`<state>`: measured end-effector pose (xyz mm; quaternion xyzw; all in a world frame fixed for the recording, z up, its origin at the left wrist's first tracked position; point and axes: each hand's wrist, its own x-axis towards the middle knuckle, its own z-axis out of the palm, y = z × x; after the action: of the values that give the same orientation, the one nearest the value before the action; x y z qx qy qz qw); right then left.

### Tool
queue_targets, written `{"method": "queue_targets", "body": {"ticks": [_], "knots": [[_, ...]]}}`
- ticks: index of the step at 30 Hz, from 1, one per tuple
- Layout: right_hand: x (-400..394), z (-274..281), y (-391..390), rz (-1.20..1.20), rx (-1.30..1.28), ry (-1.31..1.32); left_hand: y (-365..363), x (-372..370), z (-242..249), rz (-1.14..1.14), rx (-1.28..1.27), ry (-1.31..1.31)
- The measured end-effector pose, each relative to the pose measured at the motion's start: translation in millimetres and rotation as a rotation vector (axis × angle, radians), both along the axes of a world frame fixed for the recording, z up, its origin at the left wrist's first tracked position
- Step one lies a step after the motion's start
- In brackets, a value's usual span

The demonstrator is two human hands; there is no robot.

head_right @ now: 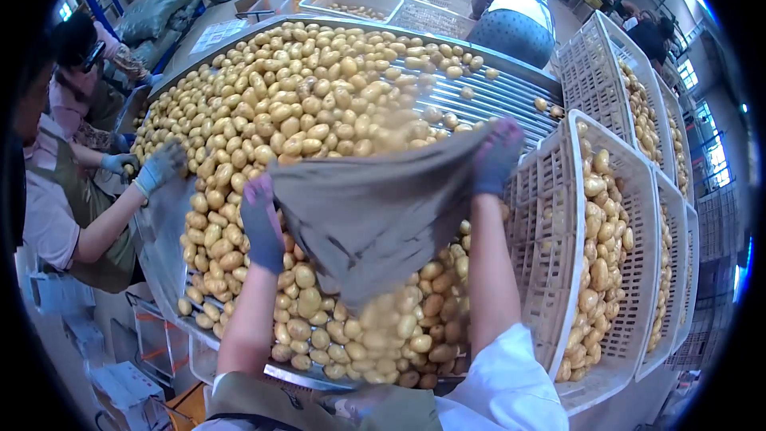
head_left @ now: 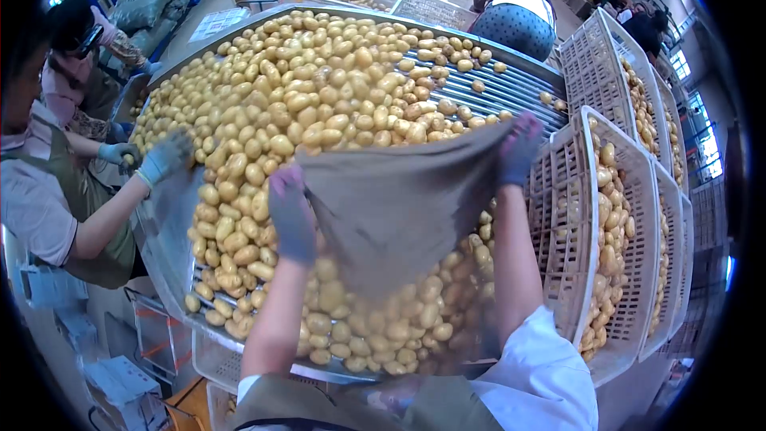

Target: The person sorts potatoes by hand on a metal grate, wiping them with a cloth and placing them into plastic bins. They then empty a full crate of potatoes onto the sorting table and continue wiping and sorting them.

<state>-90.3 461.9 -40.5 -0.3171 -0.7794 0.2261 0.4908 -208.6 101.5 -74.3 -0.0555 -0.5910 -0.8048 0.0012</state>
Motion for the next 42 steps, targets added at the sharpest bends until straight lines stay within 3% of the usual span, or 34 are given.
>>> {"method": "queue_targets", "body": {"ticks": [1,2,3,4,5,7,8,10,11,12,13,14,15,18,20,22,23,24,26,27,28,29,31,34,36,38,40,42], "knots": [[-32.5,-40.5,16.4,0.032,0.167,-0.019,11.5,-26.7,-18.5,0.030,0.041,-0.106],[-66.1,-92.9,26.9,0.144,0.086,0.039,21.3,-49.6,-42.4,0.061,0.081,-0.209],[-86.0,-89.8,2.0,0.122,0.060,-0.431,32.7,-56.6,-54.7,0.053,0.072,-0.204],[-100.5,-75.2,-27.8,0.099,0.027,-0.900,48.0,-58.9,-66.0,0.107,-0.463,0.219],[-102.1,-70.8,-41.9,0.168,0.271,-0.898,67.1,-59.7,-74.9,0.161,-0.984,0.649],[-122.6,-78.1,-25.7,0.171,0.303,-0.850,94.4,-18.1,20.7,-0.473,-1.479,0.557],[-128.6,-83.9,-17.2,0.165,0.333,-0.802,105.6,-27.2,2.6,-0.503,-1.488,0.557],[-148.6,-88.8,-11.8,0.015,0.259,-0.786,135.4,-54.2,-39.2,-0.281,-1.458,0.846],[-155.3,-105.1,-4.4,0.121,0.143,-0.664,145.8,-51.7,-42.0,-0.202,-1.461,0.831],[-147.8,-83.4,-22.7,0.185,0.054,-0.777,146.0,-48.3,-41.3,-0.209,-1.450,0.844],[-128.5,-57.3,-50.2,0.254,-0.039,-0.892,136.3,-37.7,-41.9,-0.376,-1.436,0.780],[-100.4,-56.1,-64.3,0.448,0.094,-0.737,119.7,-22.3,-45.6,-0.555,-1.424,0.699],[-70.2,-58.5,-81.0,0.634,0.211,-0.573,92.0,-12.0,-45.9,-0.600,-1.350,0.801],[-26.1,-49.7,-125.9,0.497,0.327,-0.649,56.6,22.5,-37.9,-0.790,-1.538,0.874],[-33.2,-60.3,-121.5,0.372,0.224,-0.938,67.9,11.7,-42.8,-0.835,-1.478,0.874],[-68.2,-58.3,-91.2,0.294,0.122,-0.981,90.7,-21.6,-58.2,-0.493,-1.403,0.927],[-89.1,-56.5,-72.2,0.213,0.018,-1.025,103.8,-38.8,-64.2,-0.495,-1.407,0.935],[-105.2,-89.9,-55.0,0.058,0.205,-0.900,116.6,-53.0,-69.2,-0.425,-1.427,0.880],[-144.6,-120.9,-38.5,-0.042,0.207,-0.723,117.0,-54.9,-64.9,-0.347,-1.444,0.837],[-142.3,-102.8,-58.5,-0.049,0.200,-0.721,106.3,-42.0,-58.8,-0.424,-1.501,0.825],[-131.5,-86.3,-82.7,0.175,0.151,-0.858,95.3,-27.5,-51.4,-0.499,-1.554,0.805],[-115.1,-74.6,-106.7,0.410,0.098,-0.989,77.2,-15.9,-30.9,-0.721,-1.610,0.697],[-70.1,-104.2,-152.3,0.517,0.279,-0.756,24.0,17.2,-41.7,-0.674,-1.469,0.819],[-23.2,-54.0,-179.4,0.614,0.142,-0.748,-8.5,60.7,-16.3,-0.903,-1.561,0.793],[-29.3,-13.4,-167.0,0.530,-0.039,-1.552,7.9,50.2,-35.4,-0.843,-1.475,0.927],[-6.0,-93.0,-129.8,0.085,0.225,-1.022,40.0,28.9,-49.1,-0.685,-1.365,1.071],[-45.8,-113.8,-91.0,-0.134,0.350,-1.039,73.0,-5.2,-54.5,-0.590,-1.351,1.091],[-101.7,-103.7,-83.3,-0.243,0.094,-0.966,85.4,-16.3,-57.0,-0.580,-1.222,0.855]]}}
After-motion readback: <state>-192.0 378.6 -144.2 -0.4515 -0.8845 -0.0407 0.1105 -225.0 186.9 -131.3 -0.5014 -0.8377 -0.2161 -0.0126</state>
